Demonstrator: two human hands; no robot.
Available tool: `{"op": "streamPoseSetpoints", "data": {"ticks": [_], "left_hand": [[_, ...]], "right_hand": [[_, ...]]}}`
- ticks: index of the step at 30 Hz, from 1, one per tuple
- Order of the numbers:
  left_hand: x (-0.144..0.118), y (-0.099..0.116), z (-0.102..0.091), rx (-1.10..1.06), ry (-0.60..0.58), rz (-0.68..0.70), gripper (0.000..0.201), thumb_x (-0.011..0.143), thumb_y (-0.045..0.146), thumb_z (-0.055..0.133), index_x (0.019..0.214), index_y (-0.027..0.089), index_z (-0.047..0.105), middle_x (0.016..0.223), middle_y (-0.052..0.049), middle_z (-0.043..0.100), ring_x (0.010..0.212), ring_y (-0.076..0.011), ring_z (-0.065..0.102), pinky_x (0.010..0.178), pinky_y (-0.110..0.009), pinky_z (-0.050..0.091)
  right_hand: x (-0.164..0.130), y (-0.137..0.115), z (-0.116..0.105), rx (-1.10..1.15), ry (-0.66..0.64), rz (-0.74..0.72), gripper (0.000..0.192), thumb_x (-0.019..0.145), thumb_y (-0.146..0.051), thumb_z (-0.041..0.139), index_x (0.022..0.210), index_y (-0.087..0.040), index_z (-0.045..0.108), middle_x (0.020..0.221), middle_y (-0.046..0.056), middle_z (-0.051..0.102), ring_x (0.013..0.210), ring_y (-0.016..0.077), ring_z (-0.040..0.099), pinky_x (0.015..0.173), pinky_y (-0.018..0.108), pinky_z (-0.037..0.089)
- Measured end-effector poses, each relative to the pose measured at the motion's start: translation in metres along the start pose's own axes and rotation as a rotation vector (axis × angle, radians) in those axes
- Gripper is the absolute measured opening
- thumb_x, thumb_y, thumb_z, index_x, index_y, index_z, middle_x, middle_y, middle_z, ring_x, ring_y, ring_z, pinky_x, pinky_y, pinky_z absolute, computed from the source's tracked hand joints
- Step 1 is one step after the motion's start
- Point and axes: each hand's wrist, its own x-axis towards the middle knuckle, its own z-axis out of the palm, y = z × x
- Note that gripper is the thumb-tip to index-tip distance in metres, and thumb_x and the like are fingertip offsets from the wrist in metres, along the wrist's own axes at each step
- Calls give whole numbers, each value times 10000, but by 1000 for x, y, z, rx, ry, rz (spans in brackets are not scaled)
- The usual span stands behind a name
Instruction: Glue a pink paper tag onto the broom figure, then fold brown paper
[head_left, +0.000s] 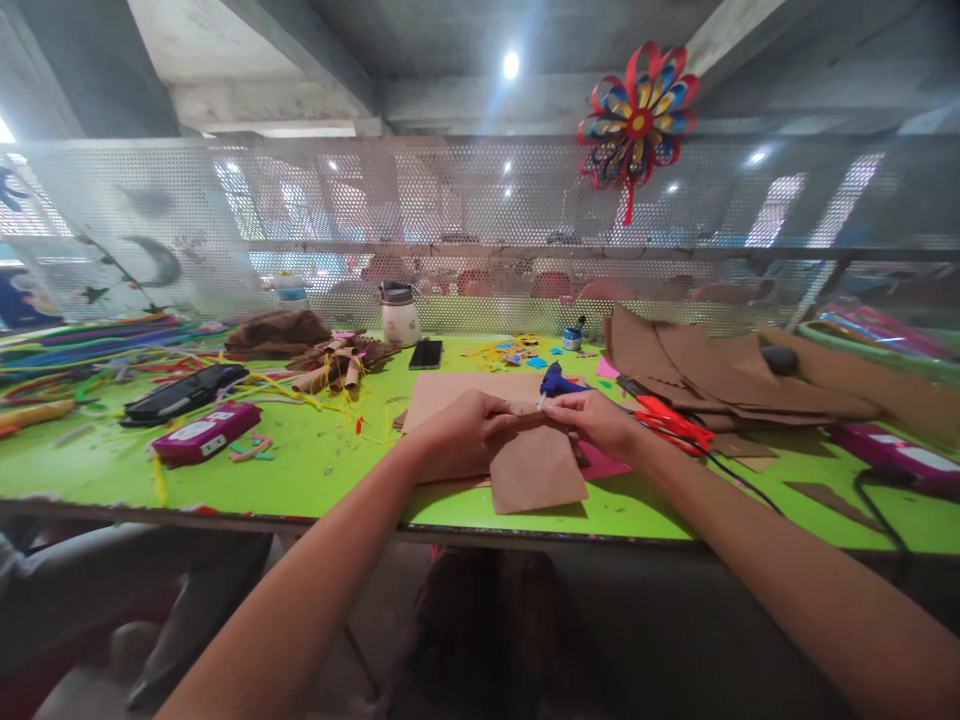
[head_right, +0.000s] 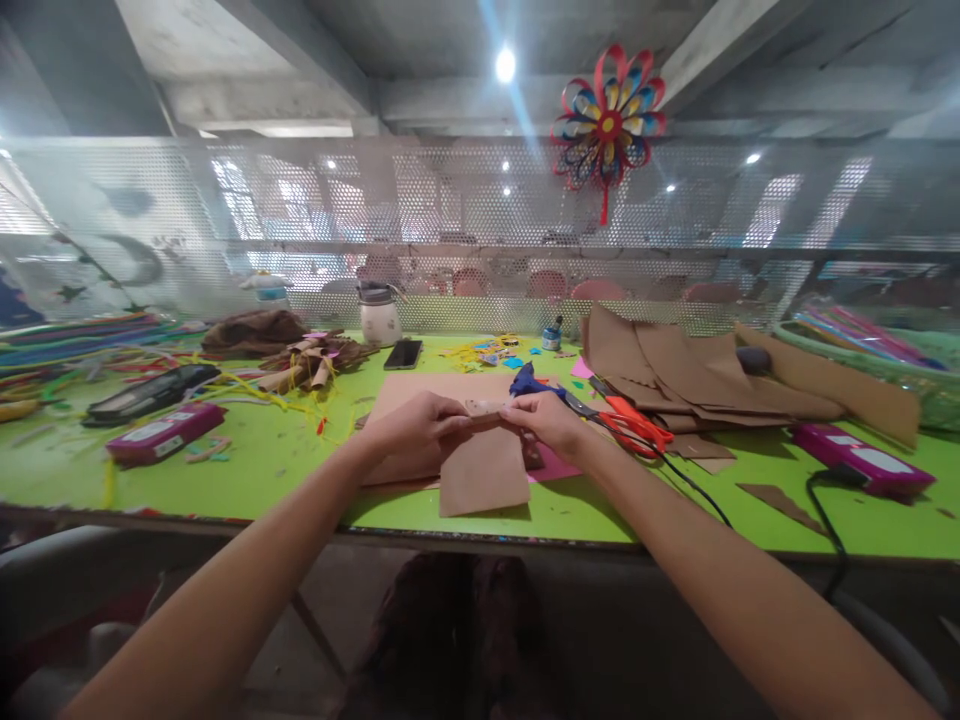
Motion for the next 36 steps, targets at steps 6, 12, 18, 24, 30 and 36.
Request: {"op": "streamPoseSetpoints", "data": {"ticks": [6, 12, 18, 24, 30, 36], "left_hand": [[-4, 9, 0, 196, 78, 19, 276, 850, 341, 456, 845, 161, 666, 717, -36, 647, 598, -125, 466, 575, -238, 299], [-4, 9, -2, 243, 116, 48, 271, 854, 331, 459, 814, 161, 666, 735, -43, 656, 617, -128, 492, 582, -241, 305], [-1, 6, -2, 67, 63, 76, 298, 870, 354, 430, 847, 158, 654, 757, -24, 648, 654, -125, 519, 615, -226, 352], [0, -1, -8, -78, -76, 69, 342, 870, 406, 416, 750, 149, 608, 669, -13, 584, 626, -119, 511, 622, -224, 376], [-2, -1, -13, -187, -138, 43, 281, 858, 375, 440, 795, 148, 594, 636, 4, 547, 573, -102, 498, 588, -218, 383], [-4, 2, -10, -10, 11, 21, 331, 867, 375, 434, 658, 151, 558, 555, 15, 535, 521, -95, 458, 548, -218, 338]], "right_hand": [[-2, -1, 3, -24, 58, -42, 334, 676, -459, 676, 682, -152, 545, 445, -65, 438, 353, 56, 348, 371, 212, 225], [-3, -2, 2, 32, -5, -31, 329, 684, -457, 672, 711, -158, 538, 510, -52, 471, 400, 60, 366, 395, 210, 258], [0, -1, 1, -152, 49, -140, 339, 701, -466, 664, 752, -136, 610, 575, -29, 502, 484, 70, 400, 452, 216, 274], [1, -2, 0, -98, 108, -107, 350, 657, -469, 692, 689, -129, 614, 485, -61, 415, 423, 50, 305, 422, 215, 199], [1, -4, -1, 50, 82, -46, 301, 634, -410, 723, 673, -132, 613, 484, -61, 445, 404, 48, 339, 399, 205, 221], [0, -4, -2, 139, 12, -10, 291, 663, -413, 701, 717, -145, 602, 494, -51, 497, 369, 60, 387, 371, 210, 278]]}}
